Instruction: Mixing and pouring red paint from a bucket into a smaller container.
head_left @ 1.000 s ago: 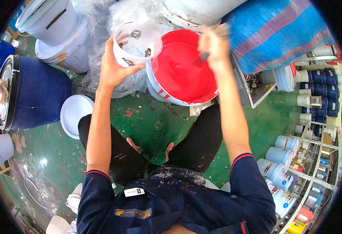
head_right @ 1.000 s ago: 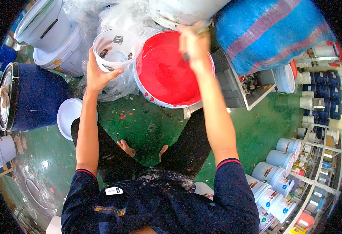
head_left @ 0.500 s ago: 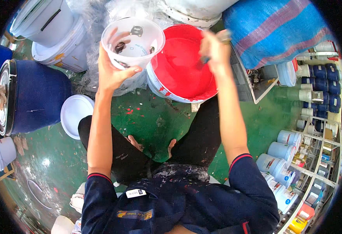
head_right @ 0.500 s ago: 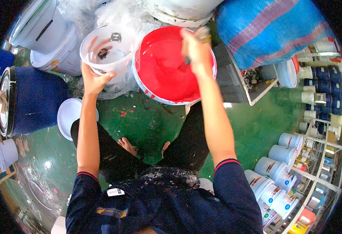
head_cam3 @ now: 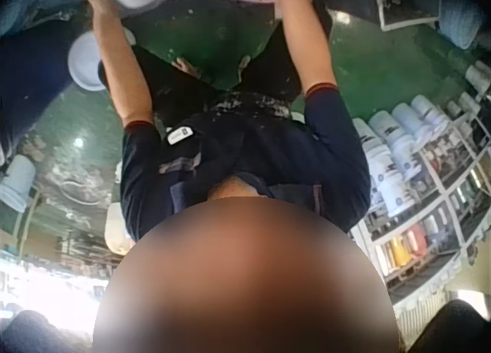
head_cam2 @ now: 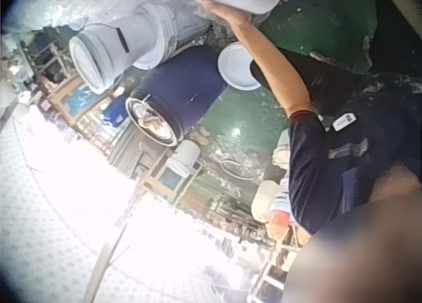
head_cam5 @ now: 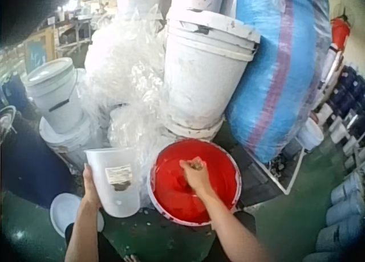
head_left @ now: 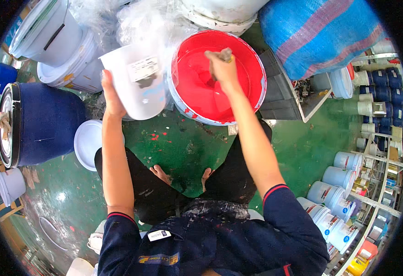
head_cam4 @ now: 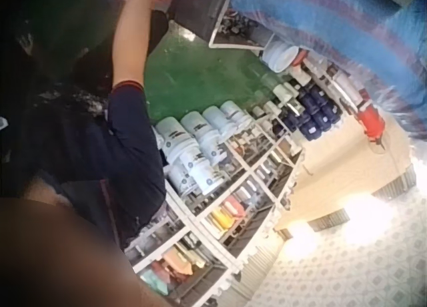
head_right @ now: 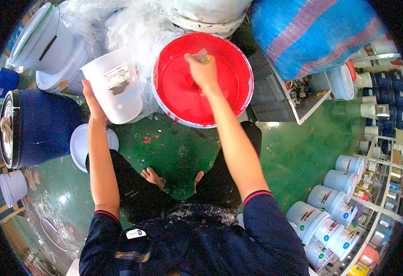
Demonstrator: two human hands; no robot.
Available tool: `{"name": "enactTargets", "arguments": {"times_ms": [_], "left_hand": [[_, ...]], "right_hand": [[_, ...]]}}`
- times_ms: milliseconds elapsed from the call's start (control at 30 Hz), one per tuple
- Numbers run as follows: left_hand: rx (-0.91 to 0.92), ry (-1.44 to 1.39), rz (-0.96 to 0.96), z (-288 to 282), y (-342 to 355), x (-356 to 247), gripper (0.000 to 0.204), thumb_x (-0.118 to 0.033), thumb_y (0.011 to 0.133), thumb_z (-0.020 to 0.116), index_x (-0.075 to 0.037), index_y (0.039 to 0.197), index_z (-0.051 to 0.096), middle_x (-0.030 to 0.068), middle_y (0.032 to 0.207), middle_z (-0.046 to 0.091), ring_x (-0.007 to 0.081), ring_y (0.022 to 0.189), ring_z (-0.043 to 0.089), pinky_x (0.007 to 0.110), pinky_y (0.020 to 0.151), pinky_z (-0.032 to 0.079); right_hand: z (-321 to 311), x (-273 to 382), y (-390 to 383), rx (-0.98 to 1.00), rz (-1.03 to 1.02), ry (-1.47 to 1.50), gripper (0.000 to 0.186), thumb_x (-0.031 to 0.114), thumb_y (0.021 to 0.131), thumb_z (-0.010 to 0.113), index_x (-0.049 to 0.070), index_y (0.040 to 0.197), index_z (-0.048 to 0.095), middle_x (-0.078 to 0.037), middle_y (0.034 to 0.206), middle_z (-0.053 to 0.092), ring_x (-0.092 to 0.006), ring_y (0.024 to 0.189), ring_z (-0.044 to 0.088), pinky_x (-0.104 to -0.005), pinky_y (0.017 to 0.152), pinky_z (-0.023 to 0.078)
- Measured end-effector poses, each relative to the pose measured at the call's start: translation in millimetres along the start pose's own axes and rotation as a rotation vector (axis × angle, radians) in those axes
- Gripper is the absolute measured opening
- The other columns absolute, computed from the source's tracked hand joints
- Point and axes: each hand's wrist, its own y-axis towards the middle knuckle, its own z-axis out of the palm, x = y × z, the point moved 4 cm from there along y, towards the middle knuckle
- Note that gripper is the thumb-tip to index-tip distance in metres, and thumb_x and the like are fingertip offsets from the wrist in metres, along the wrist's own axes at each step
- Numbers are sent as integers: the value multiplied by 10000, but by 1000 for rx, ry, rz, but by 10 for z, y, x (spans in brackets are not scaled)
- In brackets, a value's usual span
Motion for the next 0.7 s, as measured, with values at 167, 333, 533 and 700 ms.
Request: {"name": "enactTargets", "arguments": {"times_ms": [167, 333, 533, 700], "left_hand": [[151, -171, -121, -144, 135, 168, 933, -749, 753, 283, -13, 1326, 311, 208, 1251, 458, 334, 1078, 509, 411, 870, 447], [99, 143, -277, -41, 153, 420, 838, -692, 799, 315, -8, 1280, 378, 161, 1195, 511, 275, 1031, 547, 394, 882, 445], [146, 35, -314, -80, 167, 392, 841, -673, 783, 397, -12, 1301, 349, 178, 1226, 484, 268, 1083, 518, 376, 919, 414], [-147, 697, -244, -564, 265, 406, 711, -562, 769, 542, 6, 1192, 477, 149, 1081, 567, 223, 965, 556, 332, 838, 427]], "right_hand": [[-350, 1074, -155, 251, -111, 156, 376, 141, 816, 604, 149, 524, 367, 32, 457, 386, -67, 376, 318, -245, 413, 313], [-503, 1816, -379, 309, -128, 183, 383, 230, 874, 534, 141, 544, 361, 37, 463, 324, -76, 421, 324, -236, 471, 312], [-625, 2101, -466, 239, -200, 288, 422, 233, 885, 523, 154, 518, 330, 38, 460, 308, -80, 412, 310, -232, 452, 281], [-640, 2083, -416, 239, -250, 275, 400, 256, 884, 511, 155, 544, 326, 44, 472, 279, -76, 430, 287, -238, 477, 274]]}}
